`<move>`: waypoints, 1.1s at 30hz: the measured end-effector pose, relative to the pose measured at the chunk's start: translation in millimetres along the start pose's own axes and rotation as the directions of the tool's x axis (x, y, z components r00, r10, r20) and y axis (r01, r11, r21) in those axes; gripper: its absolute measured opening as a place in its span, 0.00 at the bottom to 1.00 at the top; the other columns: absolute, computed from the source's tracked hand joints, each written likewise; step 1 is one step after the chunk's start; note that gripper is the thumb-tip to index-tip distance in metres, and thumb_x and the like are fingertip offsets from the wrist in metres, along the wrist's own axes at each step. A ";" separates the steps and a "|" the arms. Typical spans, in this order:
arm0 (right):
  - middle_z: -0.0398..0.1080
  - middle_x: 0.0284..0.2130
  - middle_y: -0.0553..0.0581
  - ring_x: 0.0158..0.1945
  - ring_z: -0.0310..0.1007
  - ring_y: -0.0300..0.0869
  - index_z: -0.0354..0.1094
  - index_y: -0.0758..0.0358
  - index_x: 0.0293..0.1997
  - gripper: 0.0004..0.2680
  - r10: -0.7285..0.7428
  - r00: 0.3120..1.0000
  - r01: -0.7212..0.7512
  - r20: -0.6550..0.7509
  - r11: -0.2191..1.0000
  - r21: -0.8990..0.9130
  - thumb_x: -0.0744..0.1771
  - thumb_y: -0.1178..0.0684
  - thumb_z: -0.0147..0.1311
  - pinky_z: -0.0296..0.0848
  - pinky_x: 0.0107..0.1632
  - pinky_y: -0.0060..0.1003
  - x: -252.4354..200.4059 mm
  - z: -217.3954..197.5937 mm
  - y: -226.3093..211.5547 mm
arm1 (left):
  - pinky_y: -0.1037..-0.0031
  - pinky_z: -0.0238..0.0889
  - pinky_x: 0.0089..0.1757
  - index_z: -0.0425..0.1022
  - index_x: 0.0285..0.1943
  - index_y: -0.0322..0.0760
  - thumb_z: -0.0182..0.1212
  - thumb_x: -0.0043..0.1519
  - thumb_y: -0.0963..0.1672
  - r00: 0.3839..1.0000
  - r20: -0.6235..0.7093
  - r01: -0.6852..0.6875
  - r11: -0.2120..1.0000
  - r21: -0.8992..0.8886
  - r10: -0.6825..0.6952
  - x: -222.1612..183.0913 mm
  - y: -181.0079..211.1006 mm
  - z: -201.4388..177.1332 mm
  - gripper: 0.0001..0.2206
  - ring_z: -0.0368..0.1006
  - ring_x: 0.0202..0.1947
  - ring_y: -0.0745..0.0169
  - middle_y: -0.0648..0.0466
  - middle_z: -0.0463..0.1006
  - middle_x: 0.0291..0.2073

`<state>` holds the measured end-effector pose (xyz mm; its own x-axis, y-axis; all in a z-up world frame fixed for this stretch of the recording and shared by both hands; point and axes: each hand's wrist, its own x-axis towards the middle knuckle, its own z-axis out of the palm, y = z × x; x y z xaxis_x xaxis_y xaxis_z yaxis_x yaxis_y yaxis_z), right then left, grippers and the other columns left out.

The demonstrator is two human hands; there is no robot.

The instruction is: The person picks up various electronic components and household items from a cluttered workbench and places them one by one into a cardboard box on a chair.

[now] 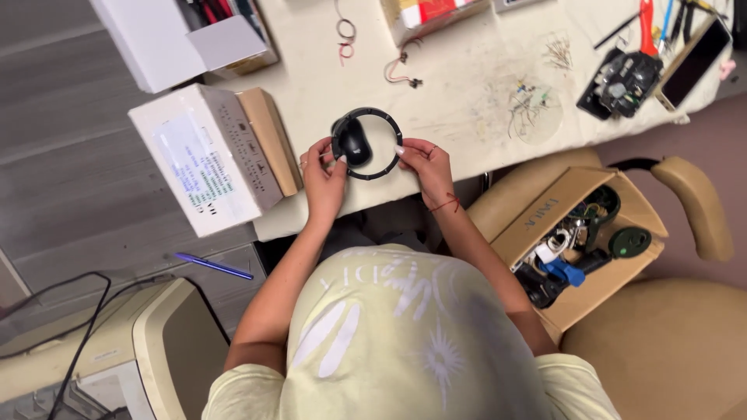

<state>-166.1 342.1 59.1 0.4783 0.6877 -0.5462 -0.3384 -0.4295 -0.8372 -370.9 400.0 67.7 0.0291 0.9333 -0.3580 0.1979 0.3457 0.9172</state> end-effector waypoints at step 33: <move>0.76 0.40 0.67 0.33 0.78 0.40 0.74 0.73 0.49 0.15 0.075 0.547 0.228 -0.834 0.945 0.234 0.61 0.59 0.72 0.84 0.37 0.32 -273.7 -407.8 149.8 | 0.70 0.76 0.45 0.78 0.57 0.34 0.74 0.57 0.38 0.456 0.885 -0.116 0.979 0.167 -0.097 -293.4 -51.1 333.4 0.19 0.77 0.42 0.63 0.46 0.81 0.41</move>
<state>-17.2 -149.1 72.1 0.9121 -0.1439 -0.3839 -0.4005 -0.1122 -0.9094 -62.9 76.0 67.6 0.8607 0.3059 -0.4070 0.3545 0.2138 0.9103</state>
